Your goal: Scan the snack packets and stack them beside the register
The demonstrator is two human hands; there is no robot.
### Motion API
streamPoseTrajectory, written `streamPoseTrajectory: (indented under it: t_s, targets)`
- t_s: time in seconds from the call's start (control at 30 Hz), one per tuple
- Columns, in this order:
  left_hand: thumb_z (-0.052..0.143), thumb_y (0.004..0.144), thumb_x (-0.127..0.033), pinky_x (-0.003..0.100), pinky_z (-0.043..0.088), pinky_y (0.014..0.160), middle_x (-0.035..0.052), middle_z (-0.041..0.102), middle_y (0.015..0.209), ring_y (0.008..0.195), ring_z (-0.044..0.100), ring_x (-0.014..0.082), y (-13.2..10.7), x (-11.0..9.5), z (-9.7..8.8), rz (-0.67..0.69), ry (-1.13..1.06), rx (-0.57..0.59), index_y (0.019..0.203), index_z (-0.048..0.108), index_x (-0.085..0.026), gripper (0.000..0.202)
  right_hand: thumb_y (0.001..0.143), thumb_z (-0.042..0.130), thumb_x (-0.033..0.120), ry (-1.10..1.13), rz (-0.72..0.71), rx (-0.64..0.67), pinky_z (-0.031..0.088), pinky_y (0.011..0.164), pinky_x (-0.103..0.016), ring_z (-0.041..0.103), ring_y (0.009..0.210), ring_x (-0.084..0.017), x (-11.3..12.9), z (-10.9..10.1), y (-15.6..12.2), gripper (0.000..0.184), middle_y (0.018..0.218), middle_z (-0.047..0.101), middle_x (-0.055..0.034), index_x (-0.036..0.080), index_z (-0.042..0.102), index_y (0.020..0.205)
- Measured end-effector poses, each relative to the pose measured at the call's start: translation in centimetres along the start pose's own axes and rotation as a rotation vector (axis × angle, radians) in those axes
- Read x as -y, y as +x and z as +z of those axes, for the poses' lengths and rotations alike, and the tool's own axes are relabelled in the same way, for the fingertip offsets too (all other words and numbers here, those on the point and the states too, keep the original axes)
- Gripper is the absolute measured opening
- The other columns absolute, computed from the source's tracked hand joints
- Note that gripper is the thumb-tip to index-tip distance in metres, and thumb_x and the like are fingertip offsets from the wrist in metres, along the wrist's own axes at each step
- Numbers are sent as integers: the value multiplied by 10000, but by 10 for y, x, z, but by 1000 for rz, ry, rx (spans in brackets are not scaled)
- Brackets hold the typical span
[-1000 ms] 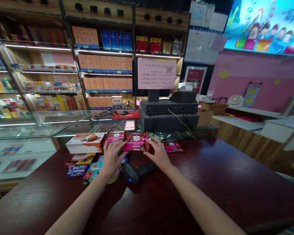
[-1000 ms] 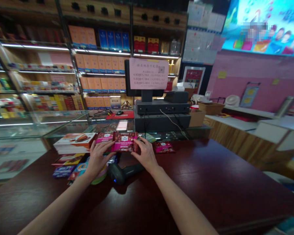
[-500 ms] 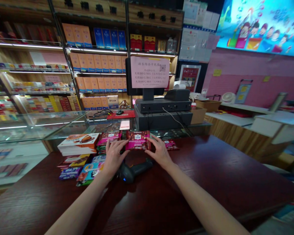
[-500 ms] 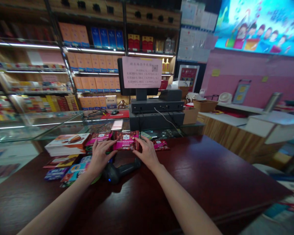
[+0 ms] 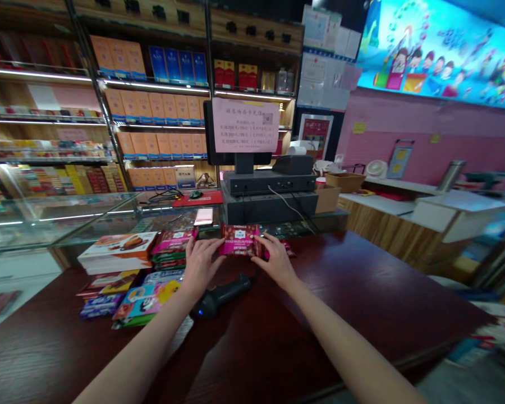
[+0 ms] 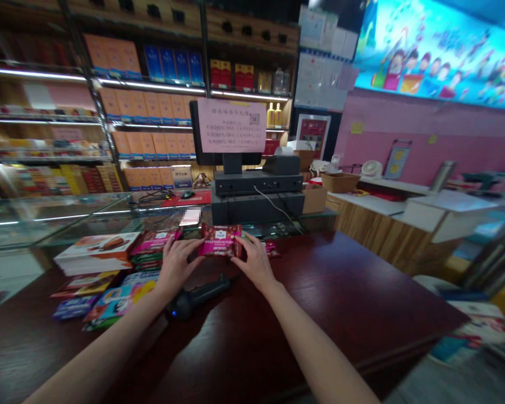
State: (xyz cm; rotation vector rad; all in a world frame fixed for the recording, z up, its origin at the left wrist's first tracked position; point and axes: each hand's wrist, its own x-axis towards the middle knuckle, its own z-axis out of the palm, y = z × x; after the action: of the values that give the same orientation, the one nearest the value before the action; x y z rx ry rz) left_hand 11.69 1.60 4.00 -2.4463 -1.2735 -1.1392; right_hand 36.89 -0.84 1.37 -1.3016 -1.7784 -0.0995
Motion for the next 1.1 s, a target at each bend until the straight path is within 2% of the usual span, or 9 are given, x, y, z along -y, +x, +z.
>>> streamPoseTrajectory:
  t_s: [0.17,0.57,1.1]
  targets:
    - [664,881,-260,576,198,1214,34,715,1230,1164,606,253,4,-10,8,-11,0,8,1309,623,-300,432,793,774,216,-32,17,29,415,1102,-507,516,1340,-305,-6,-11,-2,630,1375,603,-142,253,580,1391]
    - [672,865,-246,545,219,1216,29,711,1236,1167,599,247,16,-34,21,-5,43,23,1306,628,-308,448,799,769,224,-82,61,8,421,1095,-474,515,1342,-294,-21,-26,-7,607,1390,594,-143,233,587,1378]
    - [670,871,-226,507,306,1155,34,705,1246,1173,587,248,23,-66,52,-57,5,52,1299,626,-294,436,818,746,298,-106,89,-5,435,1091,-493,521,1340,-302,-59,-39,-17,579,1395,584,-149,246,590,1373]
